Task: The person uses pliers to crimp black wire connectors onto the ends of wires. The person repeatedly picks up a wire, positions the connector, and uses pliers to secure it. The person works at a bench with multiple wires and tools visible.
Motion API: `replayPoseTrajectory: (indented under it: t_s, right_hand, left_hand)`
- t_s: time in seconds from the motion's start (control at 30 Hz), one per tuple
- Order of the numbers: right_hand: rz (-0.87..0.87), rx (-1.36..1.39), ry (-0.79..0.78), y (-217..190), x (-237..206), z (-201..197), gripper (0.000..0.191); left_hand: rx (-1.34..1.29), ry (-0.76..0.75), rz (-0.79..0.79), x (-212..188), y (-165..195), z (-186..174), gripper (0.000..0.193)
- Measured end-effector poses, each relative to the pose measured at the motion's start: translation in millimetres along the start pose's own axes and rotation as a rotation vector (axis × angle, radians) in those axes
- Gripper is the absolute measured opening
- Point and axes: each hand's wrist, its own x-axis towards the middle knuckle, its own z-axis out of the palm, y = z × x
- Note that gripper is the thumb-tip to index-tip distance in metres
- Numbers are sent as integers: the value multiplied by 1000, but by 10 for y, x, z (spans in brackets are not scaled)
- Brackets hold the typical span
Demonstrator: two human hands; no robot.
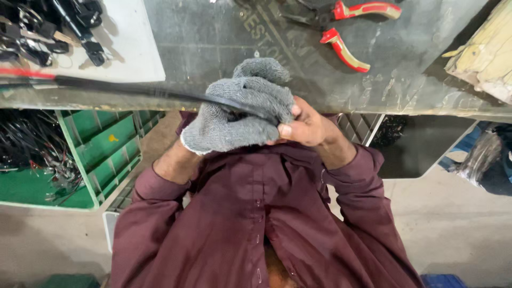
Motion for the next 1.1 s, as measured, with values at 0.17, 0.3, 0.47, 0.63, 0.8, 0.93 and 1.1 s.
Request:
replayPoseTrajectory:
  t_s: [0.17,0.3,0.47,0.63,0.8,0.93,1.1]
  right_hand:
    - [-440,-394,382,336,145,-80,71]
    - [-615,-714,820,287,365,48,60]
    - [-589,-1449,752,-410,409,235,77]
    - [-328,-2228,913,-989,148,91,88]
    - [-259,-1737,939,-873,-33,-104,65]
    - [-427,-903,798,-746,16,70,50]
    - [-393,-1251,639,-807,287,421,29]
  left_hand:
    - [135,128,-96,63,-82,50,20]
    - [389,165,115,150,-186,13,35]
    - [277,255,31,108,-304,-60,39]
    - [385,302,48,-41,-234,-140,33]
    - [420,170,217,20,-80,-32,25]
    - [258,20,167,69,77,-1,24]
    - [-28,97,-21,14,120,187,46]
